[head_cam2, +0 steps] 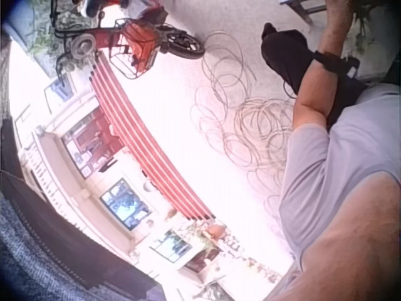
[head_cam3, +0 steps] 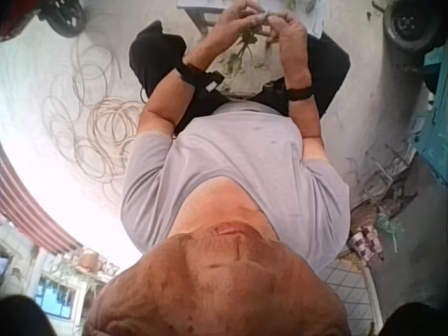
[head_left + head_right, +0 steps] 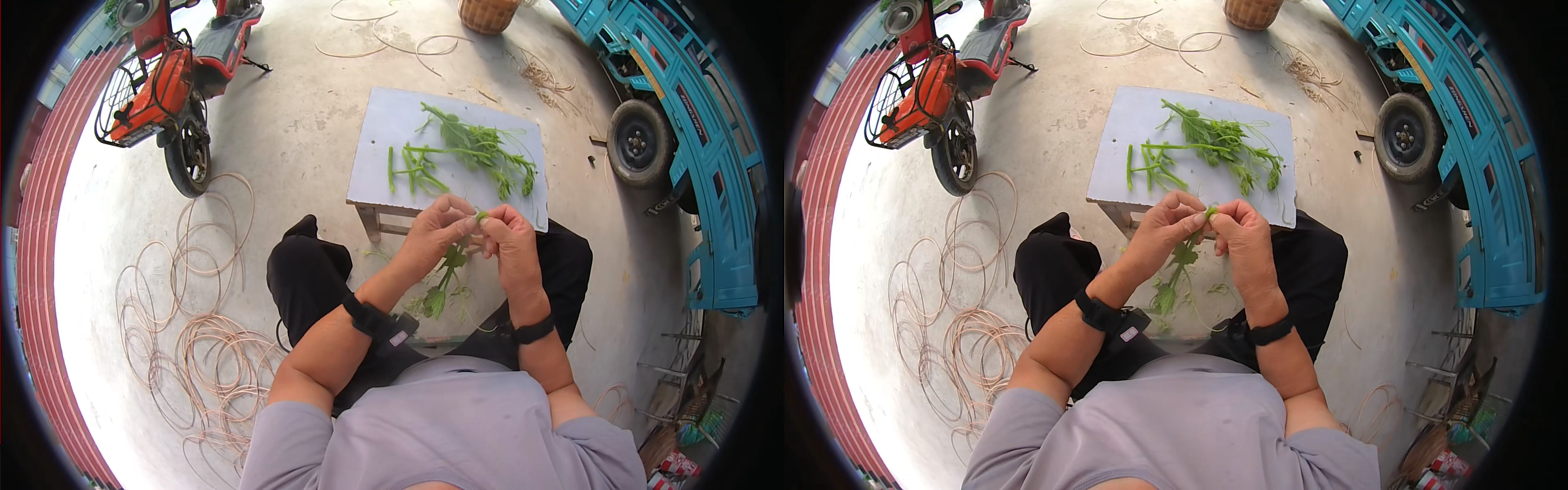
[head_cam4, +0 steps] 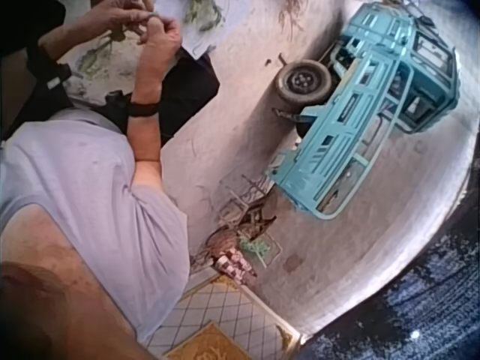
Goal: The recorder picks leaves from vegetable stems while seated outdoors.
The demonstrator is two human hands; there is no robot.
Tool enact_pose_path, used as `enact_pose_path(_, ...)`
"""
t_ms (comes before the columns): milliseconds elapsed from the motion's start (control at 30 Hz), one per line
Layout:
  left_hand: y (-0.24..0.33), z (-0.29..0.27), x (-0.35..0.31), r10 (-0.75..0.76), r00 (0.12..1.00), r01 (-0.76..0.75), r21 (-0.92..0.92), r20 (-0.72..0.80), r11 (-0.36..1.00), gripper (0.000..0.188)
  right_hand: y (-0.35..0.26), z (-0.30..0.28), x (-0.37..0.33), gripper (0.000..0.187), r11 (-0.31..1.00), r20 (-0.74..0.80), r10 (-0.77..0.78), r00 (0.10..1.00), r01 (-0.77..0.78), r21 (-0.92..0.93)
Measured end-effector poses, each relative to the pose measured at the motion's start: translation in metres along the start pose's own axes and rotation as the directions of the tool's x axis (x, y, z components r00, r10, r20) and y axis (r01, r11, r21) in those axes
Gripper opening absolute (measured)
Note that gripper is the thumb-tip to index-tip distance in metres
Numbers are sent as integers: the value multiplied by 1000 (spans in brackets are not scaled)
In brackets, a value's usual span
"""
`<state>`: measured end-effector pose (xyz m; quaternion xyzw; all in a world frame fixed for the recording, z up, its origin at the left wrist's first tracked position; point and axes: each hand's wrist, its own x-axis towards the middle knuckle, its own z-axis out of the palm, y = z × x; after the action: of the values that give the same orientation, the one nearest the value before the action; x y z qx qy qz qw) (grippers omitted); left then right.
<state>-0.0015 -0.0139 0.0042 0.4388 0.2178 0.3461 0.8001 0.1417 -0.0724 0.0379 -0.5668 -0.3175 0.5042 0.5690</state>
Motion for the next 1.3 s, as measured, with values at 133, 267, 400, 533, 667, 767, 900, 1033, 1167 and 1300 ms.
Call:
enact_pose_path(133,-6,1,2,-49,998,52,-165,28,985,18,1,-6,1,4,965,83,98,992,-115,235)
enact_pose_path(267,-13,2,3,-61,996,80,-324,67,943,20,1,-5,-1,6,942,100,129,987,-153,300)
enact_pose_path(400,-10,5,2,-59,998,61,-170,17,984,20,-1,-3,-5,8,998,-56,19,998,-22,-65)
enact_pose_path(533,-7,-1,1,-24,1000,24,84,-9,996,19,-4,3,-11,8,975,-108,24,994,-47,-219)
enact_pose_path(667,-15,-9,1,-27,999,32,162,-37,986,16,-2,3,-14,9,980,-74,55,996,-68,-187)
enact_pose_path(767,-9,-12,1,-76,989,94,139,-128,986,15,-4,0,-16,8,988,-76,35,996,-46,-148)
enact_pose_path(900,-1,-17,3,-153,980,120,-234,-130,965,13,-10,-4,-15,7,999,29,29,999,-30,20)
enact_pose_path(1033,3,-9,1,-171,979,128,-310,-115,942,12,-2,-2,-12,10,993,20,-51,998,53,-109)
enact_pose_path(1167,1,-14,-2,-197,974,170,-223,-107,960,12,-10,6,-14,19,982,17,-7,1000,10,-186)
enact_pose_path(1300,3,-10,-2,-184,974,168,-129,-131,977,14,1,9,-11,20,962,-51,-90,995,74,-263)
